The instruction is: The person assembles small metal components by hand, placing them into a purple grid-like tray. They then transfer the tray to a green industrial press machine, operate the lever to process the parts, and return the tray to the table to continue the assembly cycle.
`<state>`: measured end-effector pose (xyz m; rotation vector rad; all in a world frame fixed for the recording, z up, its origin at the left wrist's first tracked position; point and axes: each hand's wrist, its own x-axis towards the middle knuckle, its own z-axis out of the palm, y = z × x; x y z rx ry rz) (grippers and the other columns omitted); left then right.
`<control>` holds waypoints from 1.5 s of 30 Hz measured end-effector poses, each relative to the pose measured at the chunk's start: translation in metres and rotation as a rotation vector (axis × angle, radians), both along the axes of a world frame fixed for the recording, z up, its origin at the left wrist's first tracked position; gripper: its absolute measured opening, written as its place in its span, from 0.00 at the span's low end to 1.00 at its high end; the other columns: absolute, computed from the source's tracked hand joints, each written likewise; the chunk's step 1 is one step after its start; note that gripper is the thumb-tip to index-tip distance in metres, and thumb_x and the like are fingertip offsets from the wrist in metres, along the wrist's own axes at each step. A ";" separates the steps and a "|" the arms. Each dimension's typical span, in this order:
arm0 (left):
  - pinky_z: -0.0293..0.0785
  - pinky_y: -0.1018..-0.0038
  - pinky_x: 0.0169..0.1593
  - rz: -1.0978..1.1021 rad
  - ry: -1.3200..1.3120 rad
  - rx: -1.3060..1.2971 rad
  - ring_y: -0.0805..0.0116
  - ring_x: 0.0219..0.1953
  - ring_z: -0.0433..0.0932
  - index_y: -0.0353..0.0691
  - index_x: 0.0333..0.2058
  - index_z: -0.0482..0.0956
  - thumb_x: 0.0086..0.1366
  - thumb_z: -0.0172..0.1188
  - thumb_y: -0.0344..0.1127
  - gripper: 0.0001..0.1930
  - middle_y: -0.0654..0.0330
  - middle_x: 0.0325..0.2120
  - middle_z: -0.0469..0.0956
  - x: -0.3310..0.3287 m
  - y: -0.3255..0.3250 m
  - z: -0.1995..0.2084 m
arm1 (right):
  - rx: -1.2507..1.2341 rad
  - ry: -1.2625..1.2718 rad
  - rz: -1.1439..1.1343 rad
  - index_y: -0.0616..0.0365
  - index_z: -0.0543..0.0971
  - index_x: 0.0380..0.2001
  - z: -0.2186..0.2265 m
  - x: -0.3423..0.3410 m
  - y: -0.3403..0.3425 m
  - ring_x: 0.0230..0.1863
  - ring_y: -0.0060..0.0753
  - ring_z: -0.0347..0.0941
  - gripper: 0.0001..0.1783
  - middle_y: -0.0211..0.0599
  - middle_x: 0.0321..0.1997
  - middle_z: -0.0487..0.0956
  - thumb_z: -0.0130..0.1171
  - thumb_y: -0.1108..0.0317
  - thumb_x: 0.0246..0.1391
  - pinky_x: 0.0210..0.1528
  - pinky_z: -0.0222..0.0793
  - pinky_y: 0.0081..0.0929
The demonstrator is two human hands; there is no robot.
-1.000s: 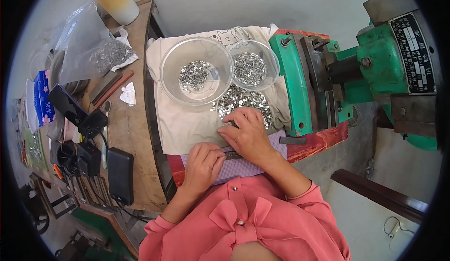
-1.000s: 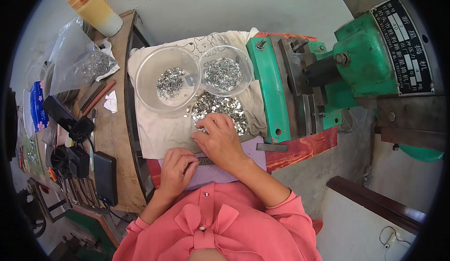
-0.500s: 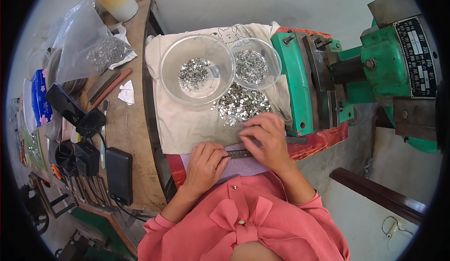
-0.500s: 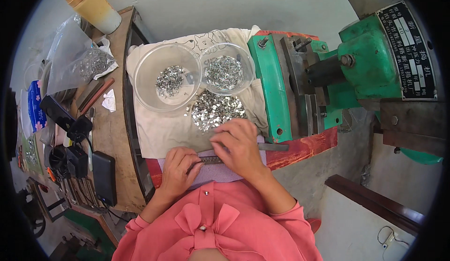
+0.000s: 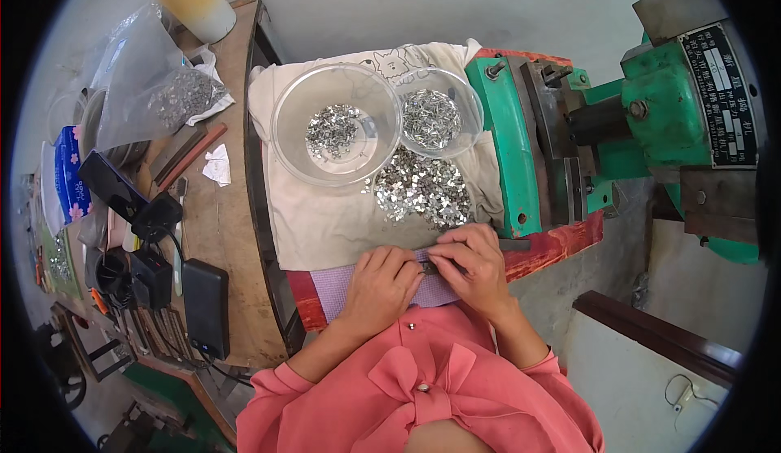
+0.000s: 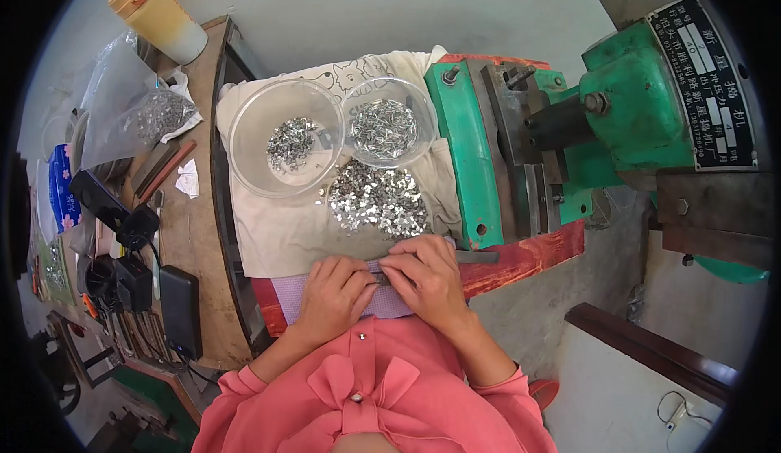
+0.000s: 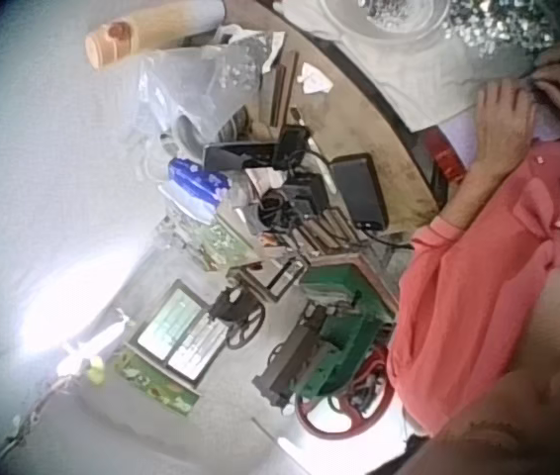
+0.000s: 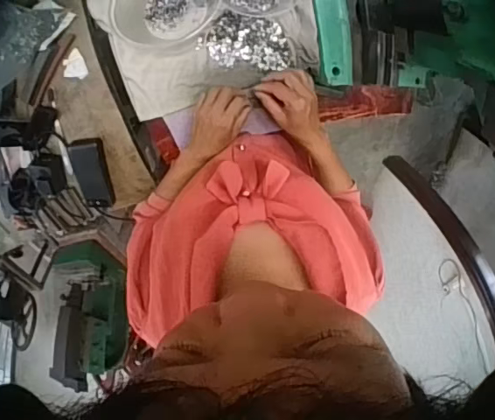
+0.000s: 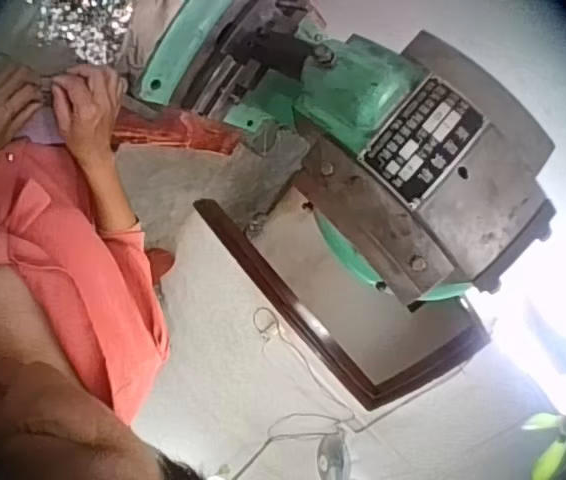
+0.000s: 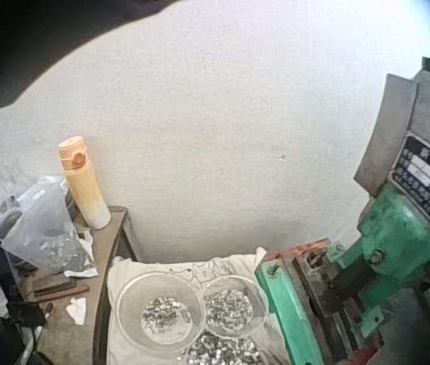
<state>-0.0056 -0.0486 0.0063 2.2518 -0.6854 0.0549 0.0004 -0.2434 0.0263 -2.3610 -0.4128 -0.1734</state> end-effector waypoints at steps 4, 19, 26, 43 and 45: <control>0.67 0.64 0.43 -0.008 -0.055 0.030 0.61 0.41 0.74 0.39 0.31 0.78 0.54 0.68 0.31 0.08 0.62 0.38 0.77 0.000 -0.004 -0.002 | -0.008 -0.072 0.039 0.54 0.85 0.33 -0.005 0.021 0.012 0.43 0.38 0.73 0.08 0.30 0.39 0.79 0.70 0.71 0.47 0.46 0.65 0.36; 0.68 0.64 0.41 0.083 -0.009 -0.045 0.58 0.37 0.76 0.41 0.29 0.78 0.49 0.69 0.26 0.09 0.60 0.34 0.77 0.002 0.012 0.001 | -0.152 -0.158 0.110 0.51 0.81 0.26 -0.016 0.046 0.035 0.46 0.39 0.72 0.08 0.27 0.39 0.77 0.72 0.68 0.42 0.51 0.65 0.39; 0.68 0.65 0.42 0.010 -0.049 0.008 0.61 0.40 0.76 0.41 0.32 0.80 0.53 0.69 0.31 0.09 0.62 0.36 0.77 0.001 0.000 0.004 | -0.073 -0.144 0.029 0.53 0.81 0.28 -0.003 0.028 0.012 0.47 0.39 0.72 0.09 0.29 0.40 0.78 0.71 0.70 0.42 0.51 0.65 0.39; 0.68 0.64 0.44 0.005 0.019 0.007 0.59 0.42 0.75 0.40 0.34 0.79 0.51 0.71 0.32 0.12 0.61 0.38 0.77 0.003 -0.002 0.007 | -0.013 -0.104 -0.008 0.53 0.83 0.31 -0.005 0.025 0.014 0.42 0.38 0.72 0.07 0.30 0.37 0.77 0.70 0.70 0.46 0.45 0.64 0.38; 0.68 0.63 0.45 0.005 0.002 0.028 0.59 0.42 0.75 0.41 0.34 0.79 0.50 0.71 0.32 0.13 0.60 0.38 0.77 0.002 -0.001 0.003 | -0.038 -0.109 0.003 0.53 0.83 0.31 -0.015 0.036 0.022 0.43 0.39 0.72 0.07 0.30 0.37 0.77 0.70 0.69 0.47 0.46 0.64 0.38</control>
